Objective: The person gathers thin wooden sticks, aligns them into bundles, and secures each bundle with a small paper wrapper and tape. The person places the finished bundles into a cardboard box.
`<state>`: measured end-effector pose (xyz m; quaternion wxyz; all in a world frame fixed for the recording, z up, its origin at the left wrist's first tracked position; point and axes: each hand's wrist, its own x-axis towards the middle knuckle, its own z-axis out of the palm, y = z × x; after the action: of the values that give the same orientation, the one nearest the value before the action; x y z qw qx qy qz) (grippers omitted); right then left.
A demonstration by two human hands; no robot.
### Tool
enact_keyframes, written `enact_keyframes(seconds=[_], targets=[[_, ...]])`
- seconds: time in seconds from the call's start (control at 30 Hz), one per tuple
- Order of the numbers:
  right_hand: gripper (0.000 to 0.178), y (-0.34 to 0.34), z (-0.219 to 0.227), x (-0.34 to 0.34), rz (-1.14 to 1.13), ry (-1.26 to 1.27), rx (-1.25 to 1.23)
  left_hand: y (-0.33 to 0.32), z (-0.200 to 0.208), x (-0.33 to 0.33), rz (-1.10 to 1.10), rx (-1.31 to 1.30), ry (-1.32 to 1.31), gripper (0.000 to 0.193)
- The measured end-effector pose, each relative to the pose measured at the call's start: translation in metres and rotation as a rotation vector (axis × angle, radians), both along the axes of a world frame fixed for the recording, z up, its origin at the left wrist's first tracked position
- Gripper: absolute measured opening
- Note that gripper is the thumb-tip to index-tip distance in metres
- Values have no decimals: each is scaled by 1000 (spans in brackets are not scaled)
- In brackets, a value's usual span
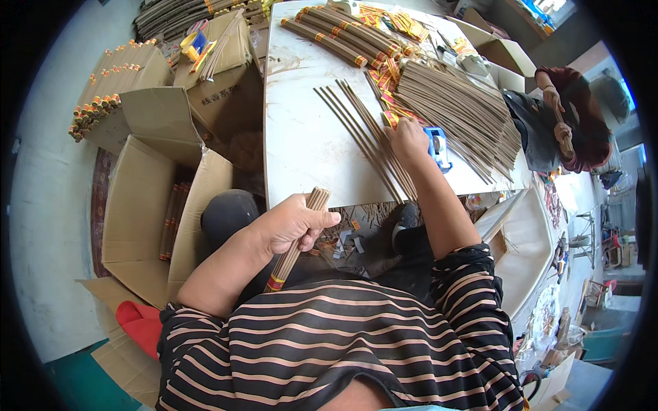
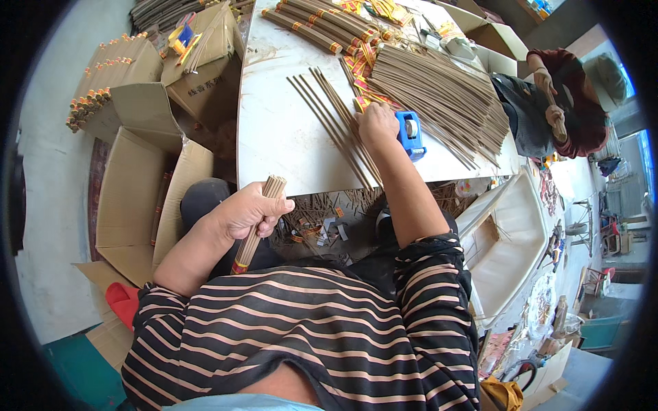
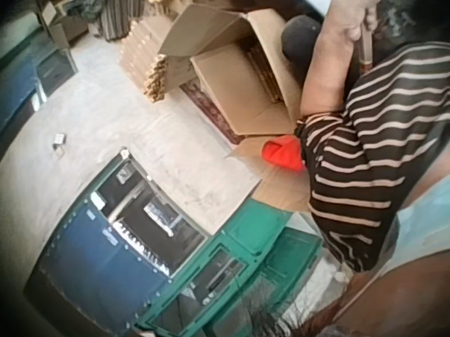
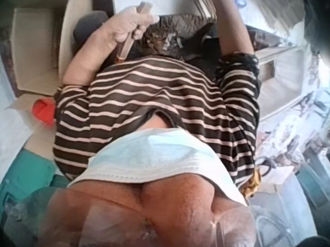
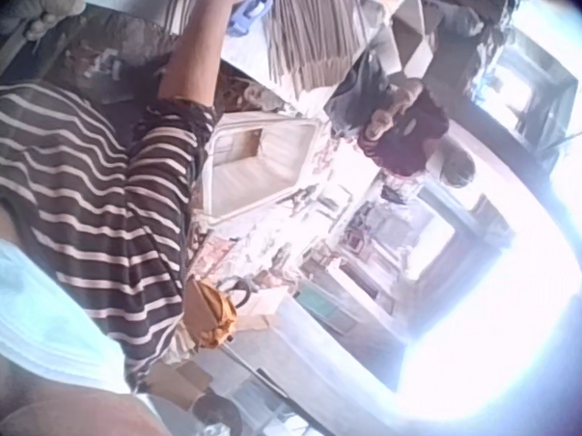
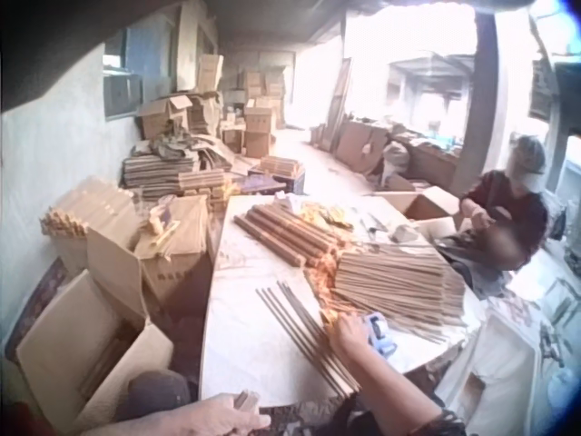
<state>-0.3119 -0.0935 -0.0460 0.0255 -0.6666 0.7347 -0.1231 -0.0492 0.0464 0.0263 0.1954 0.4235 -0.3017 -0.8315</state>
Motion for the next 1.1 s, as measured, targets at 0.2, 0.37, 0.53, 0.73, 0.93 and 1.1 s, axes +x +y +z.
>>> enact_keyframes(seconds=[0.2,0.37,0.53,0.73,0.93,1.1], targets=[[23,10,-1,-22,184,-51,-118,-11,-12,7,8,44,15,23],[20,8,11,-31,204,-170,-63,-17,-21,9,-27,78,43,20],[24,-2,16,-31,205,-167,50,-18,-17,9,-23,64,38,19],[27,-7,0,-33,295,-48,-259,-19,-20,8,-15,84,53,20],[30,4,8,-19,254,-13,-30,-20,-23,6,-24,111,48,19],[23,-3,2,-28,246,-48,-15,-22,-25,5,-33,119,57,19]])
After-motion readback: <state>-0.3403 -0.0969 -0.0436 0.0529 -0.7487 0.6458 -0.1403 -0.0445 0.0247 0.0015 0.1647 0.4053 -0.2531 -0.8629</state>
